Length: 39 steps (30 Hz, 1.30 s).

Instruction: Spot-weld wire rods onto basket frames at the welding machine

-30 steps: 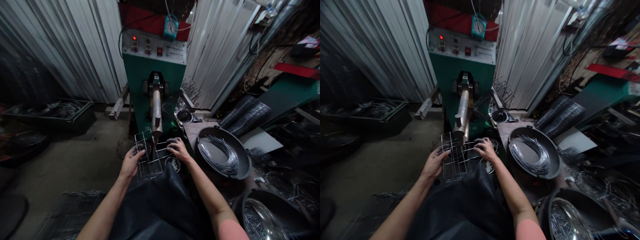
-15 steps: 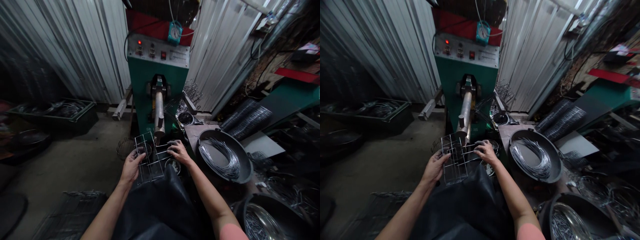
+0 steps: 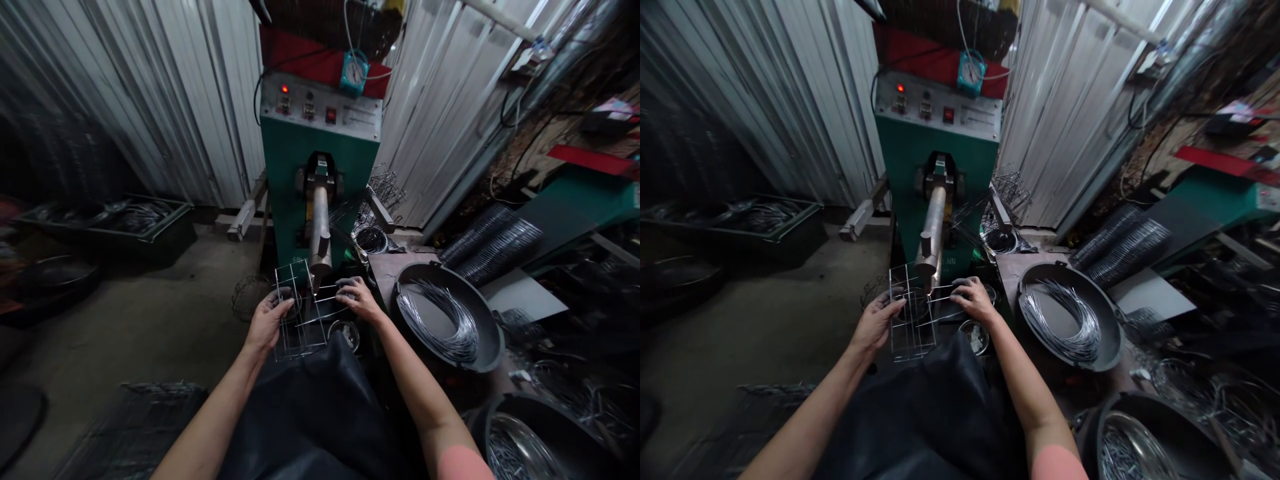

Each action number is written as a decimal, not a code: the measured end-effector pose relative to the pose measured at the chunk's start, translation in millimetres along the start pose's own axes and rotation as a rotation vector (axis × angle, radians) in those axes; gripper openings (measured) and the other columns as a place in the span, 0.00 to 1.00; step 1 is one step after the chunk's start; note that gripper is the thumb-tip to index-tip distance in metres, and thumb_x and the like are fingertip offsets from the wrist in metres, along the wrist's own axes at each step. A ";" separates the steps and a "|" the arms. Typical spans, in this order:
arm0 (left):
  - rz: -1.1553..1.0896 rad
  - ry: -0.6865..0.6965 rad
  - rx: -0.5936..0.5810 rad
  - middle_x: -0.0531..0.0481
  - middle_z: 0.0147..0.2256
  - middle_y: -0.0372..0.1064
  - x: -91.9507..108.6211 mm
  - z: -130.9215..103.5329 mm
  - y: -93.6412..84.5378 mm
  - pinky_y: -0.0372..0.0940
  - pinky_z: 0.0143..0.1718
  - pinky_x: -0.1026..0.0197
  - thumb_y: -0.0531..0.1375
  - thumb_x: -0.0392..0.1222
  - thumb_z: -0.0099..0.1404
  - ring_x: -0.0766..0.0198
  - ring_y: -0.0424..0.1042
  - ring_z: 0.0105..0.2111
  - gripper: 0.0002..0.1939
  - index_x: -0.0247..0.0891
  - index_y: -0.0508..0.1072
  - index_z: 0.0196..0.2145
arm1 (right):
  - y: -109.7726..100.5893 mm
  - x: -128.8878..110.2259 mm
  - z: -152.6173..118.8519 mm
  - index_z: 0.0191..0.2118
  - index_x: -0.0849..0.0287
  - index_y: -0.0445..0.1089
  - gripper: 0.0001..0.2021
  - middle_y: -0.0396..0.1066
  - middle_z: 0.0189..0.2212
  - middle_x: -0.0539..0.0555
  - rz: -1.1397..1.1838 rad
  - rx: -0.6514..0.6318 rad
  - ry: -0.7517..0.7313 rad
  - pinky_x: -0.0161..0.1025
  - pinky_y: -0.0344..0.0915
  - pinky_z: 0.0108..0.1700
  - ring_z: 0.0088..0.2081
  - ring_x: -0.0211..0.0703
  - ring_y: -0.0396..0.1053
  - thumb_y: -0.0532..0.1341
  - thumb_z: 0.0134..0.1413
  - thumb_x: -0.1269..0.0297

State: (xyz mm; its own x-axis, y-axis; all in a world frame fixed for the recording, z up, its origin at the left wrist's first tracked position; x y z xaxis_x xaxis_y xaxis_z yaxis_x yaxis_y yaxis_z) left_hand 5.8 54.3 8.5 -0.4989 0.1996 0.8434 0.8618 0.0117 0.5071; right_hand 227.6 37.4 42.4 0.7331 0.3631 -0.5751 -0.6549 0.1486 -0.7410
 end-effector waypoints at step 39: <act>-0.080 -0.087 -0.061 0.57 0.18 0.63 -6.5 30.2 4.8 0.52 0.17 0.71 0.71 0.35 0.35 0.75 0.58 0.16 0.21 0.32 0.74 0.32 | -4.6 4.8 15.9 0.31 0.54 0.75 0.03 0.72 0.40 0.52 -0.018 -0.032 0.083 0.43 0.58 0.48 0.44 0.45 0.60 0.63 0.51 0.65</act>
State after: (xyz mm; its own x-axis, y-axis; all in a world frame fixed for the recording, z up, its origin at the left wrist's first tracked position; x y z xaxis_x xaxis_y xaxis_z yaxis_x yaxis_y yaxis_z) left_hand 15.9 82.6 0.1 -0.5538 0.2848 0.7824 0.8110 -0.0284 0.5843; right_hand 231.2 53.1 48.7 0.7580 0.2834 -0.5875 -0.6365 0.1247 -0.7611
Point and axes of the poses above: each hand's wrist, its own z-axis towards the middle knuckle, its own y-axis out of the palm, x = y × z, the point moved 6 cm from there along z, towards the middle knuckle
